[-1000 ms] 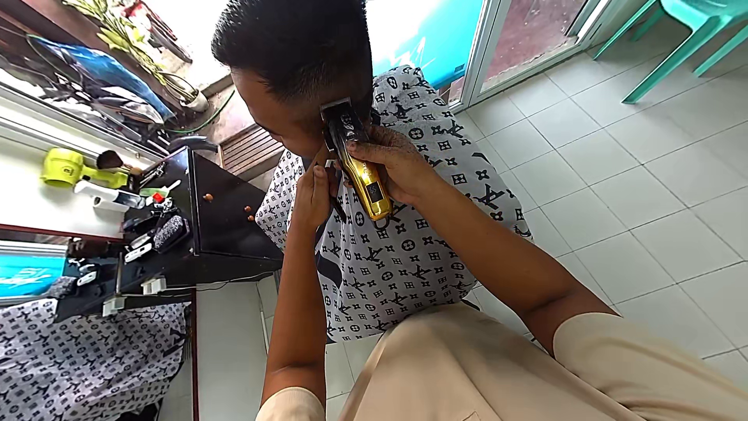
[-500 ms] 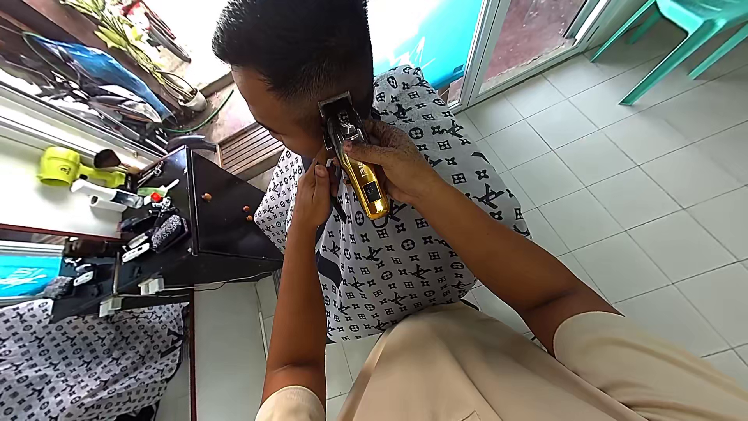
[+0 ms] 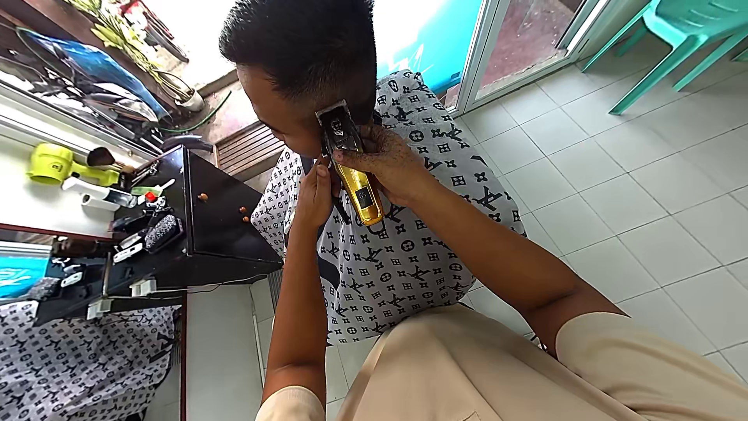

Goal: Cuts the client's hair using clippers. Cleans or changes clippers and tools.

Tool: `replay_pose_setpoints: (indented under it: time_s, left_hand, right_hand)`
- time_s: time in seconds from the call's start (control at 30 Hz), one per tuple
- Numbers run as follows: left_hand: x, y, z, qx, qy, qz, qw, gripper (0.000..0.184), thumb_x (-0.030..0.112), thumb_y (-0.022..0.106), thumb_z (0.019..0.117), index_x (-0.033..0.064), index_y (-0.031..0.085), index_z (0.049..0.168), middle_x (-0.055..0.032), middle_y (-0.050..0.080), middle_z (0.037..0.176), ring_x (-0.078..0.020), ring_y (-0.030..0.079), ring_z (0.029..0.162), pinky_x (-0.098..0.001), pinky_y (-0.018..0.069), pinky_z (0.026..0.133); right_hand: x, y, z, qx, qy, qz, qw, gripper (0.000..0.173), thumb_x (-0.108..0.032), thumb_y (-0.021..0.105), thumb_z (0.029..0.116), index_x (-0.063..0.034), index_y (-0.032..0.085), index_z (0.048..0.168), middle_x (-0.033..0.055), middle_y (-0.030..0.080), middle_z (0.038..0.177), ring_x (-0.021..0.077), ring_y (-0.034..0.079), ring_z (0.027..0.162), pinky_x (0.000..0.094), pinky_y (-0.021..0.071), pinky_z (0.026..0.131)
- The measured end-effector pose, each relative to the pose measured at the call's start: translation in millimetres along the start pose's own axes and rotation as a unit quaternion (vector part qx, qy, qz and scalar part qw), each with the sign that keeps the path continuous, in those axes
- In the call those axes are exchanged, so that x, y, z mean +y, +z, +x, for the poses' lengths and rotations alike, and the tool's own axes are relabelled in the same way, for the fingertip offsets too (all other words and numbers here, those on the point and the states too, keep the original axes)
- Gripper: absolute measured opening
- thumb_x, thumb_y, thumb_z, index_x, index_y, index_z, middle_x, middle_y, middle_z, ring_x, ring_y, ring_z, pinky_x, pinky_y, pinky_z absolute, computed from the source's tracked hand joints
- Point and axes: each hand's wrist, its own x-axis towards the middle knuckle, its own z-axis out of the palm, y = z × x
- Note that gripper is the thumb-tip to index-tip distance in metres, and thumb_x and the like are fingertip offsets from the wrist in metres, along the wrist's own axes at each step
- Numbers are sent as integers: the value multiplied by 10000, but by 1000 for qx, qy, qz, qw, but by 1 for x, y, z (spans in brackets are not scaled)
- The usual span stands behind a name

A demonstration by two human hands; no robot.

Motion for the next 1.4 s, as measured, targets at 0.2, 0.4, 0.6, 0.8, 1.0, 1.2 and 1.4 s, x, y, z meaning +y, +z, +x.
replay_pose_setpoints:
  time_s: [0.2, 0.4, 0.6, 0.8, 1.0, 1.2, 1.4]
  left_hand:
    - [-3, 0, -1, -1, -9, -17, 1000, 708, 597, 137, 1076, 55, 588, 1145, 106, 572, 775, 61, 580, 727, -176, 536, 744]
    - [2, 0, -1, -2, -6, -15, 1000, 705, 563, 143, 1089, 19, 565, 1241, 99, 587, 825, 78, 578, 753, -151, 528, 765]
    - [3, 0, -2, -1, -11, -15, 1000, 783, 609, 147, 1072, -20, 549, 1311, 85, 620, 871, 91, 588, 784, -144, 530, 789]
    - [0, 2, -2, 0, -23, -40, 999, 724, 584, 176, 1084, 6, 536, 1332, 105, 596, 858, 76, 580, 771, -156, 532, 780]
    - [-2, 1, 1, -16, -6, -51, 999, 713, 626, 183, 1065, 65, 550, 1308, 134, 551, 719, 43, 562, 671, -176, 525, 687]
    - [-4, 1, 0, -23, -6, -54, 998, 755, 618, 174, 1069, 20, 486, 1408, 121, 539, 709, 28, 535, 636, -174, 511, 658]
    - [0, 0, -1, -22, -17, -52, 998, 759, 628, 203, 1065, 15, 490, 1408, 130, 558, 753, 47, 541, 654, -153, 506, 649]
  right_hand:
    - [1, 4, 0, -5, -12, 0, 1000, 519, -81, 772, 899, 21, 495, 1326, 145, 660, 1090, 196, 705, 923, 343, 620, 817]
    - [0, 6, 1, -12, -22, 28, 999, 487, -70, 733, 925, 20, 489, 1337, 138, 671, 1100, 185, 703, 942, 339, 611, 839]
    - [0, 6, -1, -26, -12, 89, 996, 401, -70, 674, 966, 11, 499, 1317, 126, 670, 1069, 195, 703, 917, 362, 612, 835]
    - [-1, 3, -1, -42, -8, 130, 991, 334, -83, 633, 990, 2, 512, 1290, 125, 671, 1034, 211, 704, 890, 391, 616, 819]
    - [3, -17, -3, -67, 49, 153, 985, 221, -125, 588, 1012, -23, 552, 1205, 121, 678, 972, 223, 707, 816, 413, 629, 745]
    - [0, -20, 0, -86, 43, 203, 974, 191, -143, 520, 1047, -28, 537, 1200, 138, 692, 971, 232, 720, 817, 394, 633, 733]
    - [-1, -18, -1, -76, 57, 211, 973, 193, -147, 541, 1044, -24, 547, 1193, 144, 692, 976, 238, 717, 824, 401, 628, 742]
